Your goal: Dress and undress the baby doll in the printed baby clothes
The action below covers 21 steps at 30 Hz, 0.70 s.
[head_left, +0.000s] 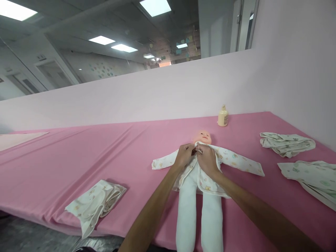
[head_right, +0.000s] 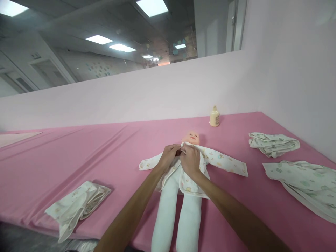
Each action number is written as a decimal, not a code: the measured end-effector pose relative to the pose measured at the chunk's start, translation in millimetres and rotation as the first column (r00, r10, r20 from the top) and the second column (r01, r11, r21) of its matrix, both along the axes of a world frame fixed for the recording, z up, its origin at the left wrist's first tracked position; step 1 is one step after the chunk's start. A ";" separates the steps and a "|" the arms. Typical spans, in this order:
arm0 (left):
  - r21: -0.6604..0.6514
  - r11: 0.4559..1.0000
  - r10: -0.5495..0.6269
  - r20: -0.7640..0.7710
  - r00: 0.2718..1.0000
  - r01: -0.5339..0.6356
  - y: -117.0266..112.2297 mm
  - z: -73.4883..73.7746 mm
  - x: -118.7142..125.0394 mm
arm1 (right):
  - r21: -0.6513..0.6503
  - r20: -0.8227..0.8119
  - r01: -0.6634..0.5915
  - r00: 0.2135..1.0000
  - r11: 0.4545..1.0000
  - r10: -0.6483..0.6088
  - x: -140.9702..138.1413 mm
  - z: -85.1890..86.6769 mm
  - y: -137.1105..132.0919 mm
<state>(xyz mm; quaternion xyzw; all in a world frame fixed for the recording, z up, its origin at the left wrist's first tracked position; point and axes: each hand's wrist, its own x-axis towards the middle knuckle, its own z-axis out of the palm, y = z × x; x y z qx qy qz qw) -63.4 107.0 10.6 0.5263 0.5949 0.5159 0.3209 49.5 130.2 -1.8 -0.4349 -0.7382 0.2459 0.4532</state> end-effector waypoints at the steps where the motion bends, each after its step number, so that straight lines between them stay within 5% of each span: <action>1: -0.006 1.000 -0.008 0.027 1.000 0.008 0.6 0.1 -0.4 | 0.011 0.015 -0.006 1.000 1.000 0.005 0.0 -0.4 0.1; 11: 0.008 0.999 0.040 -0.035 0.999 -0.040 9.0 -8.2 -3.7 | 0.028 0.043 -0.043 0.998 0.999 0.041 1.5 -4.2 0.5; 21: -0.039 0.999 0.013 0.101 0.995 -0.009 5.0 -2.3 -3.2 | 0.000 -0.003 -0.012 1.000 1.000 0.012 2.4 -3.1 -4.6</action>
